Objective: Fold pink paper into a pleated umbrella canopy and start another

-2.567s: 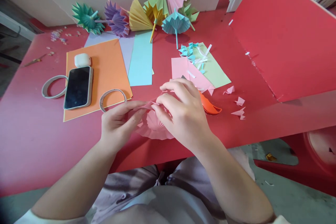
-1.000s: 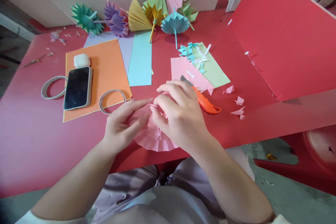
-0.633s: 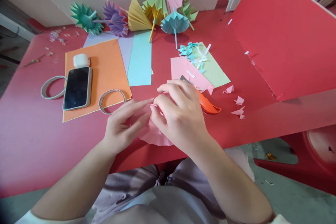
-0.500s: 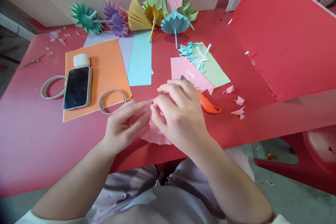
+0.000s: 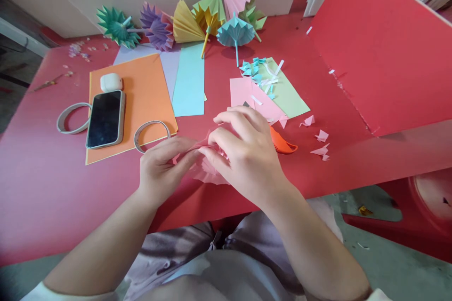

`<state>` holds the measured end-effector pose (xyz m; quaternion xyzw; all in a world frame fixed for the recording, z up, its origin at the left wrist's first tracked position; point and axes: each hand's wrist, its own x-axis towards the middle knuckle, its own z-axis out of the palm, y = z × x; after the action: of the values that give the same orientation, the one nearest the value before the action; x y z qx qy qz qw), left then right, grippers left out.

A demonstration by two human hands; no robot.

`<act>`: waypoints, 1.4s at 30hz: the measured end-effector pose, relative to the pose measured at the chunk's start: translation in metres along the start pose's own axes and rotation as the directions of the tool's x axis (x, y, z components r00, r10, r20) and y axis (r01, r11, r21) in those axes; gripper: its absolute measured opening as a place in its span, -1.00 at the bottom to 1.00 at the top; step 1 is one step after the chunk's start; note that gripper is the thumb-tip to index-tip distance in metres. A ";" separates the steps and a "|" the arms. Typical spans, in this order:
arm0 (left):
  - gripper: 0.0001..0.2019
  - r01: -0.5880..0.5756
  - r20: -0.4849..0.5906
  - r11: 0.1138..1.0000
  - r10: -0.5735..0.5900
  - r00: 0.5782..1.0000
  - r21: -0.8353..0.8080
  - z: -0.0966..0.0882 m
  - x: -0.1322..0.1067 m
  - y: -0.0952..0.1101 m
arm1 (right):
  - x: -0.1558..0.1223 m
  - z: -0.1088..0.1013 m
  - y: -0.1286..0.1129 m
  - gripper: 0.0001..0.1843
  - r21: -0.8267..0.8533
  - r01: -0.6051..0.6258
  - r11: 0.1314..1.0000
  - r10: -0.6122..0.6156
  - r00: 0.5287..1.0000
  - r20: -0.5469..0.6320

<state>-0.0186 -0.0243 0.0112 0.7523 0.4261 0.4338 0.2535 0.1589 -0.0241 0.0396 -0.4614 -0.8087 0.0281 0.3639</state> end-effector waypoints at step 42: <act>-0.61 -0.321 0.015 0.947 0.320 0.947 0.023 -0.006 -0.001 -0.008 | -0.002 -0.022 0.021 -0.89 0.147 -0.082 0.986 0.077 0.996 0.038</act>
<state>-0.0270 -0.0208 0.0078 0.8171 0.3023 0.4596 0.1724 0.1885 -0.0201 0.0466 -0.4645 -0.7908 0.1102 0.3830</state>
